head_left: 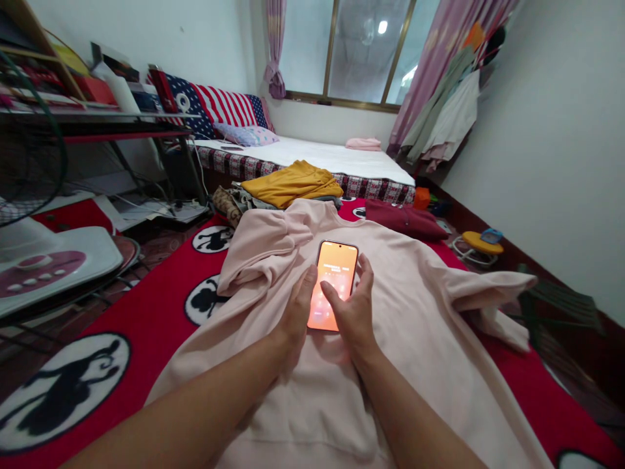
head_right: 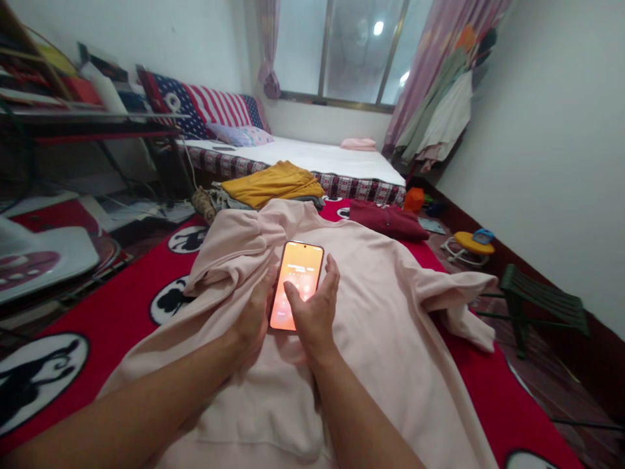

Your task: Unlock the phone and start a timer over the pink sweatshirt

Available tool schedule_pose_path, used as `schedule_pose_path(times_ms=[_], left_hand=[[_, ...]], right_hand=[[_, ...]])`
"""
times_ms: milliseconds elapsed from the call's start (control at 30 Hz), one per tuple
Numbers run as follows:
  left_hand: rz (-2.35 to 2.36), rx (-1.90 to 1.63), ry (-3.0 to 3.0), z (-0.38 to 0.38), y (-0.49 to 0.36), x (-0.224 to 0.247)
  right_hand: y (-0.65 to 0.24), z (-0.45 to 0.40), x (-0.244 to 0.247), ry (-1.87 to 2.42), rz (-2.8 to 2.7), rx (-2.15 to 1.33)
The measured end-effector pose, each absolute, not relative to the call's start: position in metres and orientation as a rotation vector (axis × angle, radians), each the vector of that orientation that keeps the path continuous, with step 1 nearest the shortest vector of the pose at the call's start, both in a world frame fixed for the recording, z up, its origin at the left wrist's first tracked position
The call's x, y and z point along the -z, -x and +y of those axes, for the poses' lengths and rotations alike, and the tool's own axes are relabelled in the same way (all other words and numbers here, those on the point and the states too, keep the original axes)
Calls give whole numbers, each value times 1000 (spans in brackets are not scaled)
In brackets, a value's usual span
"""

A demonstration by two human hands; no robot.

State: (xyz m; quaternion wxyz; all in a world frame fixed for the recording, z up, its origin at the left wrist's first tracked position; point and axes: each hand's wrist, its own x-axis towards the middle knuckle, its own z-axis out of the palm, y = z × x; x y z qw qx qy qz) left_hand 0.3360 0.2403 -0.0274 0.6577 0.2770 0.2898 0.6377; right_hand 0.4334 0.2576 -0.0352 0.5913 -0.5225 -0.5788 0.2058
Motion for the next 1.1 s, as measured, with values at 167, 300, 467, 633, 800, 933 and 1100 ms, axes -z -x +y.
schedule_pose_path(times_ms=[167,300,467,633,800,933,1100], left_hand=[[693,-1450,-636,238,-335,23],[720,-1432,-629,243,-330,18],[726,-1517,-637,253,-322,13],[705,-1520,-619,253,-321,8],[681,-1517,-617,250,-324,8],[712,-1440,-608,246,-327,14],[744,-1397,-637,241,-330,17]], right_hand=[[-434,258,34,1208,-1344,-503],[-440,254,34,1169,-1380,-587],[-442,247,37,1128,-1476,-716],[-441,249,40,1154,-1515,-724],[-442,250,40,1140,-1496,-720],[-443,253,38,1108,-1389,-681],[-442,258,37,1096,-1296,-690]])
